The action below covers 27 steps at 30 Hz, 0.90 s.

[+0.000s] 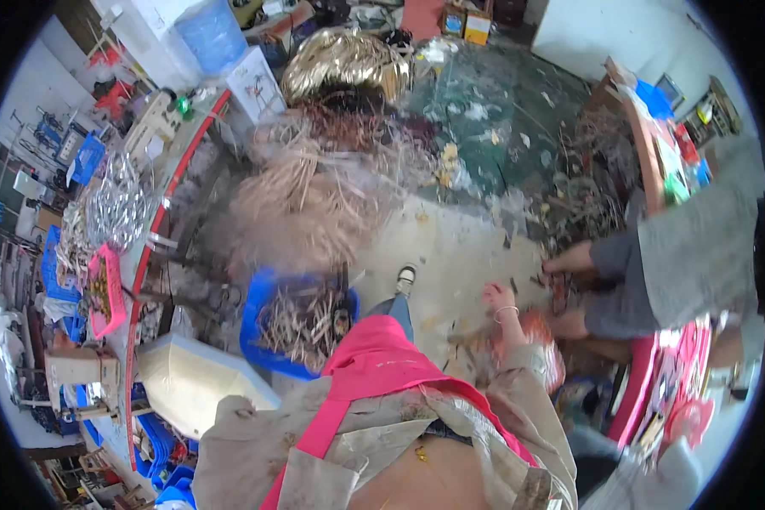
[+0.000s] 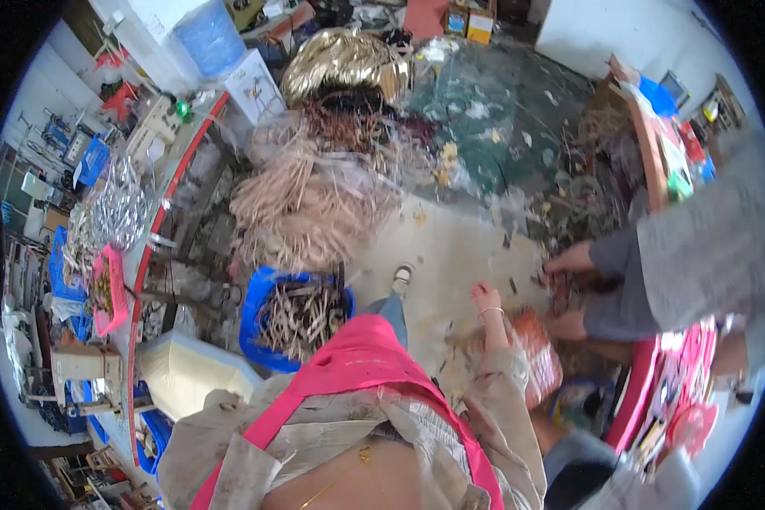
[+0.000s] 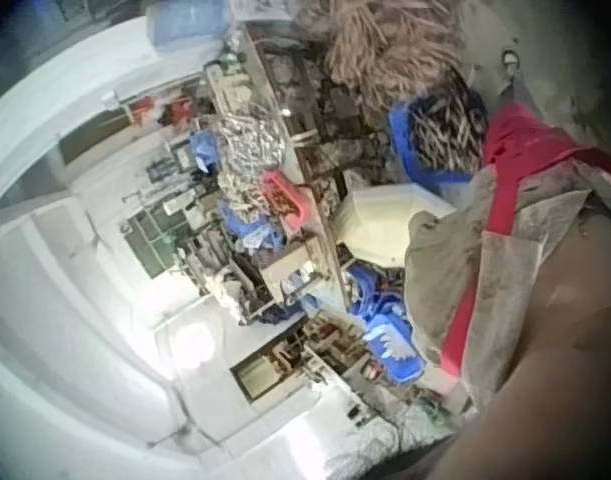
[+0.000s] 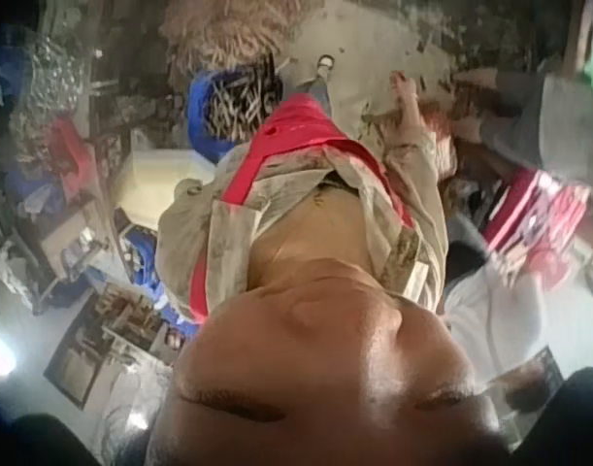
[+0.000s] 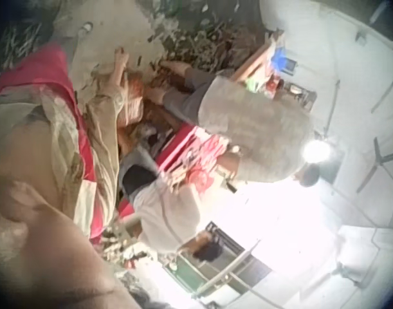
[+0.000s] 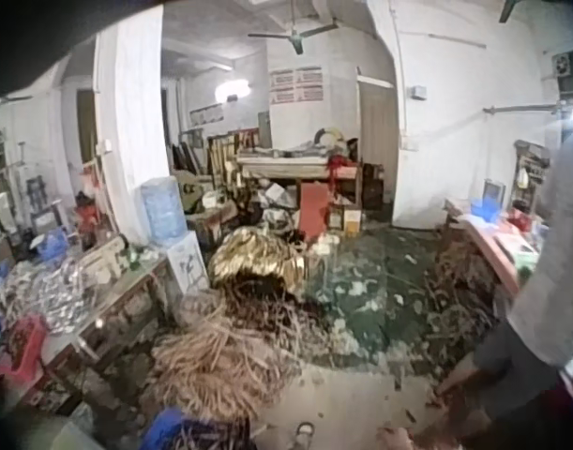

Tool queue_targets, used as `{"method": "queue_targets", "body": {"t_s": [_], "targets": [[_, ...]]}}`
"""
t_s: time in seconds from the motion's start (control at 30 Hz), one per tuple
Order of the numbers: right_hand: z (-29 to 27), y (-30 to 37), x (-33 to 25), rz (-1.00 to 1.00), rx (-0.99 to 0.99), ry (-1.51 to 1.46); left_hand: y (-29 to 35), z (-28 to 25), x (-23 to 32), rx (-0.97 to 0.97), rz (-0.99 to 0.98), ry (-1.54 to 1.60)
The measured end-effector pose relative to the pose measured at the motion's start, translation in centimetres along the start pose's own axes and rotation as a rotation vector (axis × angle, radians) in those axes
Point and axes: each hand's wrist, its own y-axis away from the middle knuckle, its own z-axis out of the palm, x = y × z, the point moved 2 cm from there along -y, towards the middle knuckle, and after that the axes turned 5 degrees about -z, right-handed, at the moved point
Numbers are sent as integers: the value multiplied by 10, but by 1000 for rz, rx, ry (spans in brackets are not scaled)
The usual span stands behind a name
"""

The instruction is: The person assembles shoe parts by hand, pressing a light green insole into a white shoe upper and smoothing the edges. They repeat this process with multiple units, then handle white paper cutouts, placing them into a blue bin. The person works at a pink textured table in a workshop setting.

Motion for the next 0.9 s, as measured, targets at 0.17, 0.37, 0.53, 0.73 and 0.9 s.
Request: {"method": "queue_targets", "body": {"t_s": [0.17, 0.37, 0.53, 0.73, 0.9], "targets": [[4, -172, -52, 68, -36, -222, -176, -173, 188, -91, 39, 44], [-118, -256, 26, 530, -134, -220, -269, -570, 633, 266, 719, 795], [-222, -450, -13, 590, 6, -167, -302, -812, 898, 376, 1044, 817], [-308, -708, -65, 574, -8, -182, -488, -801, 1071, 408, 860, 679], [-399, -1034, -237, 195, -20, -82, -553, -711, 938, -75, 453, -100]]}}
